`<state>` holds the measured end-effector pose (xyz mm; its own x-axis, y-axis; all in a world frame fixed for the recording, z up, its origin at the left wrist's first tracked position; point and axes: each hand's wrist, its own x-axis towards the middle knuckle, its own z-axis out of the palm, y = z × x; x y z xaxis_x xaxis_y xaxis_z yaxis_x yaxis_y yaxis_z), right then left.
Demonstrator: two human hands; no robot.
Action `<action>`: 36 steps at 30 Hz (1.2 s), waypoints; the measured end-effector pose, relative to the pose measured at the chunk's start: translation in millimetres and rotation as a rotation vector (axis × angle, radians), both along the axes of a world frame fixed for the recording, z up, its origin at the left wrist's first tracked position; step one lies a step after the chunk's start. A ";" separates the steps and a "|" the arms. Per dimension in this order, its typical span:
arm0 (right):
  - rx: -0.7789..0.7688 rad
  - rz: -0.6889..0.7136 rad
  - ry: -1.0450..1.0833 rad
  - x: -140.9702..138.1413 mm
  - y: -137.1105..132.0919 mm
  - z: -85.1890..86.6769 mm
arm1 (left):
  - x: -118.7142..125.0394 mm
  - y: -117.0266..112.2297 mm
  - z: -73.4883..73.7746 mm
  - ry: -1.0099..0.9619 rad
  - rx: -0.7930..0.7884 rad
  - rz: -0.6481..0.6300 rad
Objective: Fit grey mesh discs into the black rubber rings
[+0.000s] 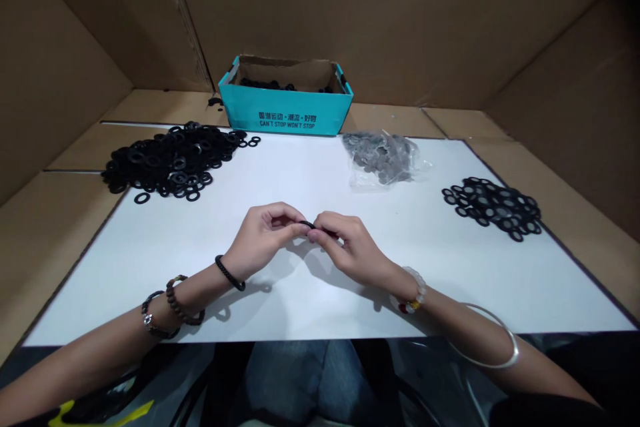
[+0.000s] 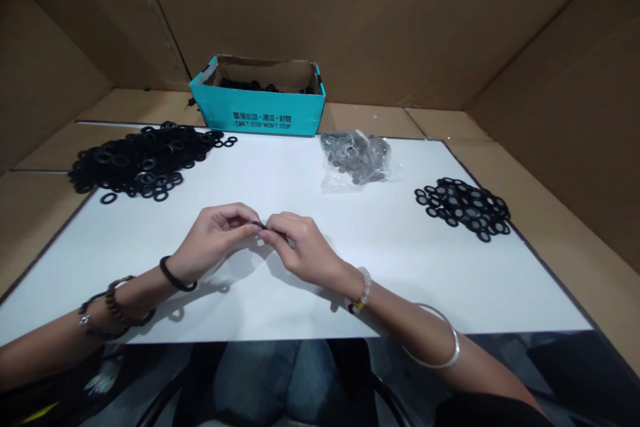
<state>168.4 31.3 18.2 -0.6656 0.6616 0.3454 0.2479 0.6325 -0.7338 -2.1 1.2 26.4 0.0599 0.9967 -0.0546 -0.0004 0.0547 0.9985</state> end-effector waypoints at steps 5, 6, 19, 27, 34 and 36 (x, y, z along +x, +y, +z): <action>-0.047 -0.016 0.035 2.3 1.8 -3.8 | 2.3 -3.0 -8.7 -0.105 -0.173 -0.076; -0.073 0.005 0.053 2.9 2.4 -3.8 | 3.6 -4.1 -10.0 -0.130 -0.192 -0.077; -0.780 0.192 0.316 -6.2 -1.1 -12.7 | 8.4 -9.2 -8.2 -0.204 -0.281 -0.109; -0.387 0.063 0.097 1.2 -1.6 -12.0 | 7.7 -6.3 -12.7 -0.460 -0.324 -0.095; 0.124 -0.160 0.137 2.0 1.1 -12.7 | 6.3 -5.5 -17.1 -0.548 -0.367 -0.061; 0.271 -0.136 0.137 2.9 2.4 -9.6 | 6.4 -5.8 -16.6 -0.546 -0.377 -0.061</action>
